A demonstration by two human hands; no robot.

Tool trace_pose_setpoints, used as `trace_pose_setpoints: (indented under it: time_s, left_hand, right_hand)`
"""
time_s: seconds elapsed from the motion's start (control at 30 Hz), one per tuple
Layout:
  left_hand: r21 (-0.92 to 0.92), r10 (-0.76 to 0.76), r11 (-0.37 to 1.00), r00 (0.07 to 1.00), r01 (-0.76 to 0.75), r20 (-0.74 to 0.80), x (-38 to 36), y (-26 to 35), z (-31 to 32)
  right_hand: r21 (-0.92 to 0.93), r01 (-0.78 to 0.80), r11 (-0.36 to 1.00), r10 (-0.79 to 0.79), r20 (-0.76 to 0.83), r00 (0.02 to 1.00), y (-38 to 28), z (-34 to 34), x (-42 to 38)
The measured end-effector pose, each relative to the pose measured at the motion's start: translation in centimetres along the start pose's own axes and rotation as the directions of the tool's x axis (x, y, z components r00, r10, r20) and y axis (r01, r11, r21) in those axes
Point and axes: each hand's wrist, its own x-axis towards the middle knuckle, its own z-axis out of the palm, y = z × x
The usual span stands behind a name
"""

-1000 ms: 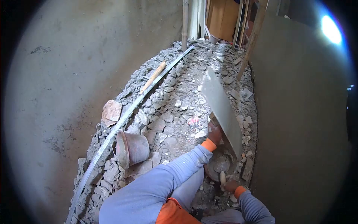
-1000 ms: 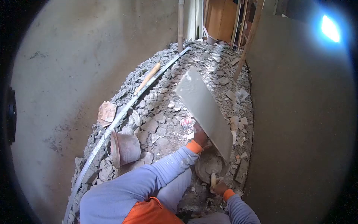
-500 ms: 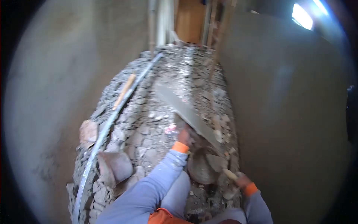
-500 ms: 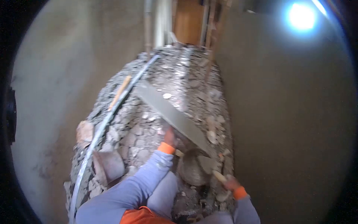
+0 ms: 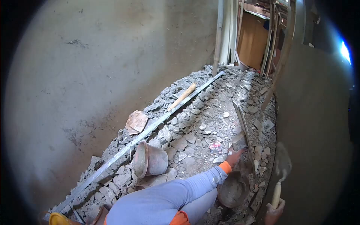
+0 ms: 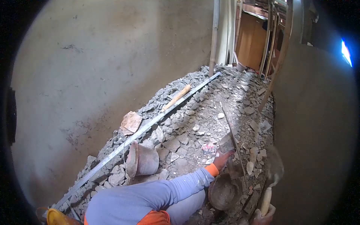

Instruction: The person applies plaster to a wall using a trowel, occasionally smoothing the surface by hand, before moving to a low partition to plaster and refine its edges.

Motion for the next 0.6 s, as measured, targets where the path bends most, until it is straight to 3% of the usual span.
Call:
trace_pose_setpoints:
  time_s: [0.07,0.17,0.2,0.3,0.33,0.47,0.57,0.6]
  left_hand:
    - [0.141,0.057,0.988,0.997,-0.062,0.044,-0.6,1.3,-0.7]
    - [0.104,0.038,0.993,0.996,-0.046,0.080,-0.4,0.7,-0.6]
    - [0.122,0.073,0.989,0.993,-0.084,0.095,0.3,-0.9,-0.1]
    - [0.273,0.217,0.932,0.970,-0.239,0.107,-0.1,-0.5,-0.3]
    - [0.343,0.305,0.881,0.946,-0.325,0.112,-1.1,1.8,-1.1]
    - [0.419,0.217,0.854,0.943,-0.308,0.251,-1.2,0.8,0.6]
    - [0.408,0.207,0.854,0.932,-0.321,0.299,-2.7,4.4,0.2]
    - [0.405,0.226,0.846,0.922,-0.345,0.314,-3.5,6.1,0.1]
  right_hand:
    - [0.090,0.112,0.990,-0.093,-0.189,0.978,-0.8,0.9,0.1]
    - [0.127,0.222,0.967,-0.197,-0.181,0.963,-2.0,1.4,0.6]
    - [0.249,0.187,0.950,-0.180,-0.052,0.982,-2.4,1.5,0.7]
    - [0.072,0.189,0.979,-0.197,0.125,0.972,-2.7,2.7,0.2]
    - [0.360,0.188,0.914,-0.210,0.024,0.977,-3.1,4.4,-0.1]
    - [0.159,0.153,0.975,-0.165,0.061,0.984,-4.2,4.4,0.2]
    - [-0.029,0.110,0.993,-0.106,0.115,0.988,-3.1,5.7,0.6]
    - [0.019,0.107,0.994,-0.109,0.156,0.982,-2.7,6.2,0.6]
